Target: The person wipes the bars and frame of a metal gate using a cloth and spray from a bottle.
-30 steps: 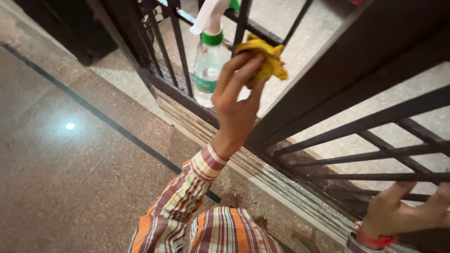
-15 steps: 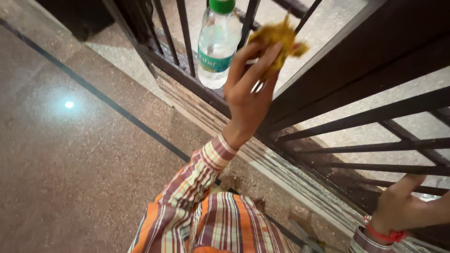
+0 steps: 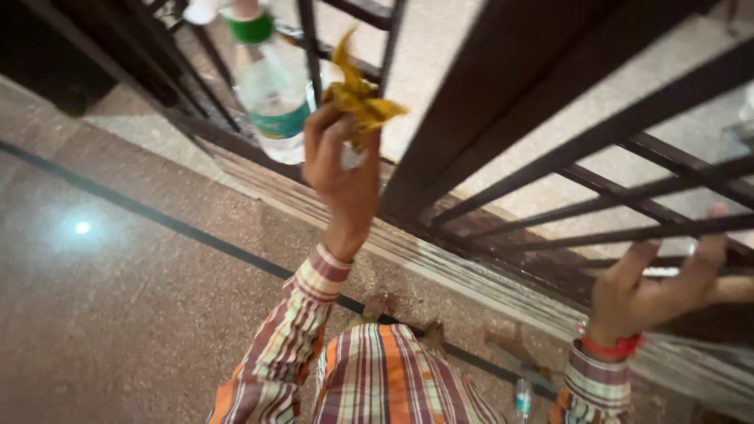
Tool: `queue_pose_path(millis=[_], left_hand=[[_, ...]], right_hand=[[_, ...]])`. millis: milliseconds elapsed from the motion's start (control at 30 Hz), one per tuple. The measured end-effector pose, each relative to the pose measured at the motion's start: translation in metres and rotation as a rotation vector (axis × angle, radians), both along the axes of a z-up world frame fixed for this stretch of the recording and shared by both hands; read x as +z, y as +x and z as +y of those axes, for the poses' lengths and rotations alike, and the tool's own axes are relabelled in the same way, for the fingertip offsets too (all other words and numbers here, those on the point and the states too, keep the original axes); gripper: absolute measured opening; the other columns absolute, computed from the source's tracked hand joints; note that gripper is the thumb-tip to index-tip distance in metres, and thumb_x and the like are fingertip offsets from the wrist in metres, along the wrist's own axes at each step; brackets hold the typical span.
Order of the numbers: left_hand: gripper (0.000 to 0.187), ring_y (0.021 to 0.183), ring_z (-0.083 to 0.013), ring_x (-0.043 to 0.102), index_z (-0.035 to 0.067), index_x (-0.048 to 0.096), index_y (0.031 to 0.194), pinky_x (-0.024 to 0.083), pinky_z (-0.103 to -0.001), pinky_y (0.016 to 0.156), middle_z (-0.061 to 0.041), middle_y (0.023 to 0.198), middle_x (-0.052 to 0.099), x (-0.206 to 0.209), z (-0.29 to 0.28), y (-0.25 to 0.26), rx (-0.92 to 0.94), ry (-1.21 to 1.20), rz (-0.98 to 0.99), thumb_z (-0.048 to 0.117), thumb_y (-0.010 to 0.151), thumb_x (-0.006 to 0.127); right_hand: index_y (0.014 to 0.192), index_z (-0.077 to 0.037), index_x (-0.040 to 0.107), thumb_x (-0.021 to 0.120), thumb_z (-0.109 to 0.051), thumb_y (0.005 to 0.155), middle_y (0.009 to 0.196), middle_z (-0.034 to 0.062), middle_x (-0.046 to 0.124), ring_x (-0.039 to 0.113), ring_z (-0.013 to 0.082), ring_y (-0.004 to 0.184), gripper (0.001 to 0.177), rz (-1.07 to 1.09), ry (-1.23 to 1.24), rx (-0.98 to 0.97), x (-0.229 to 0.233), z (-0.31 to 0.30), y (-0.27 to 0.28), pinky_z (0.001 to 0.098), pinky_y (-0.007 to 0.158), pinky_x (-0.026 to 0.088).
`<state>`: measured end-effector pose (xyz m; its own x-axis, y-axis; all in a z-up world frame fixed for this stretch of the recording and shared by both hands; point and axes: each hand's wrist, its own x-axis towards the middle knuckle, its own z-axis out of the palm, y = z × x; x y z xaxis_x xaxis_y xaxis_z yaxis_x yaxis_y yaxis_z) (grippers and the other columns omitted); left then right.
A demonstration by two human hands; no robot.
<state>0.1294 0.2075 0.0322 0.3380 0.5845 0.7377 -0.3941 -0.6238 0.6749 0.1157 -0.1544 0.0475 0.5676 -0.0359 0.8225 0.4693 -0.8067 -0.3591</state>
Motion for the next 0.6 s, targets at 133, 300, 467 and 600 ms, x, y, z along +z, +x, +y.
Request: queue_pose_path(millis=[133,300,467,600], left_hand=[[0.032,0.117,-0.0253,0.068,0.002,0.068,0.114,0.061,-0.037,0.098,-0.010,0.125,0.066,-0.003,0.007,-0.003,0.014,0.037,-0.001,-0.002,0.088,0.086],[0.029,0.121,-0.0255,0.063,-0.001,0.066,0.118,0.061,-0.033,0.097,-0.011,0.126,0.060,0.010,0.000,0.001,-0.091,-0.015,-0.087,0.001,0.094,0.084],[0.026,0.096,-0.0251,0.060,-0.002,0.067,0.109,0.048,-0.034,0.079,-0.012,0.116,0.065,-0.018,-0.006,-0.017,-0.081,-0.201,0.233,0.002,0.091,0.087],[0.029,0.115,-0.0249,0.066,-0.001,0.063,0.117,0.060,-0.032,0.094,-0.012,0.124,0.062,-0.018,-0.003,-0.020,-0.152,-0.142,0.081,-0.002,0.094,0.081]], right_hand=[[0.148,-0.001,0.058,0.060,-0.018,0.101,0.152,0.0376,0.034,0.015,0.0493,0.146,0.050,-0.033,-0.300,-0.456,0.002,0.012,-0.013,0.0636,0.124,0.014],[0.156,0.001,0.041,0.061,-0.034,0.113,0.155,0.0213,0.046,0.049,0.0351,0.143,0.058,0.004,-0.078,0.003,0.015,0.027,-0.018,0.0486,0.123,0.043],[0.156,0.001,0.041,0.073,-0.029,0.115,0.152,0.0205,0.042,0.053,0.0313,0.137,0.060,0.081,-0.030,0.003,0.018,0.033,-0.027,0.0383,0.119,0.047],[0.159,-0.005,0.044,0.071,-0.037,0.109,0.155,0.0279,0.024,0.036,0.0388,0.142,0.065,0.079,-0.101,-0.098,0.007,0.016,-0.028,0.0501,0.121,0.037]])
